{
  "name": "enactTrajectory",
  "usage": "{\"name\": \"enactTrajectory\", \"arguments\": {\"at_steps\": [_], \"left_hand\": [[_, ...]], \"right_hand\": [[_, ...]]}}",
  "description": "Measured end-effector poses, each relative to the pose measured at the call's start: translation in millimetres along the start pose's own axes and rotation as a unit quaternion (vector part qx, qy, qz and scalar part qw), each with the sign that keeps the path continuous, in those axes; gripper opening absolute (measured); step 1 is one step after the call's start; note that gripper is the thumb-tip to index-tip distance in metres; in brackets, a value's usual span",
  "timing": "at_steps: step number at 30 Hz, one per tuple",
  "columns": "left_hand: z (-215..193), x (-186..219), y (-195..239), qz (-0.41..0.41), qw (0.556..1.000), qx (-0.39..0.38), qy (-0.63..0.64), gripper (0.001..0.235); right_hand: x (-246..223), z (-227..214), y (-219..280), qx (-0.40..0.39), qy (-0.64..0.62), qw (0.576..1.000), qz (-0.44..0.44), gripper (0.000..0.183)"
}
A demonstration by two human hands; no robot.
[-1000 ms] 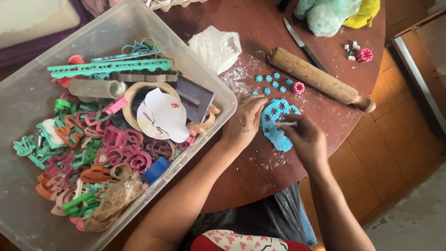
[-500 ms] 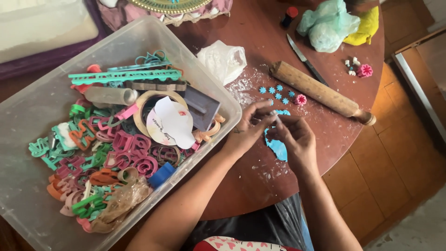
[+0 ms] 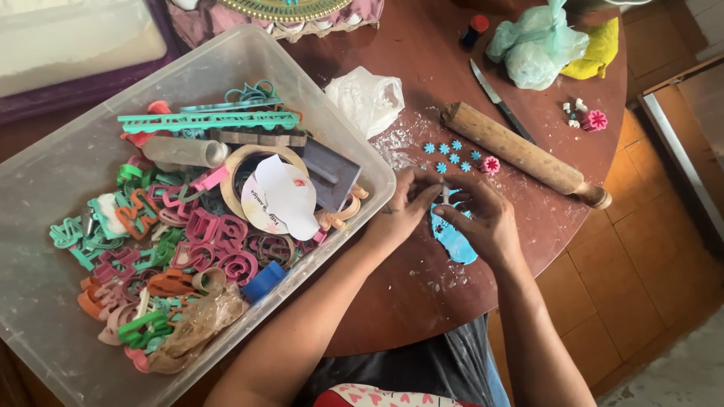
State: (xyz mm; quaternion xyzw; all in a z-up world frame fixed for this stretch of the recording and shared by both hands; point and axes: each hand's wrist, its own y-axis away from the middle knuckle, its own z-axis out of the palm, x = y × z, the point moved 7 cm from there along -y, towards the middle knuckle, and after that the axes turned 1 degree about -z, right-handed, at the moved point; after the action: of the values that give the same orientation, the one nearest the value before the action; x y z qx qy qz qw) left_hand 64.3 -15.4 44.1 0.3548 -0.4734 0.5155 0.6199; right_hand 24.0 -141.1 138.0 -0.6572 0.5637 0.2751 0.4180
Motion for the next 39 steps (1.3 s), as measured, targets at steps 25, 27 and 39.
{"name": "enactTrajectory", "arguments": {"at_steps": [25, 27, 39], "left_hand": [[-14, 58, 12, 0.25, 0.91, 0.131, -0.302, 0.024], [-13, 51, 10, 0.231, 0.92, 0.121, -0.294, 0.025], [-5, 28, 11, 0.218, 0.939, 0.087, -0.251, 0.025]], "right_hand": [[71, -20, 12, 0.017, -0.362, 0.885, 0.294, 0.043], [76, -30, 34, 0.026, -0.378, 0.877, 0.295, 0.04], [27, -21, 52, -0.076, 0.073, 0.942, 0.319, 0.03]]}}
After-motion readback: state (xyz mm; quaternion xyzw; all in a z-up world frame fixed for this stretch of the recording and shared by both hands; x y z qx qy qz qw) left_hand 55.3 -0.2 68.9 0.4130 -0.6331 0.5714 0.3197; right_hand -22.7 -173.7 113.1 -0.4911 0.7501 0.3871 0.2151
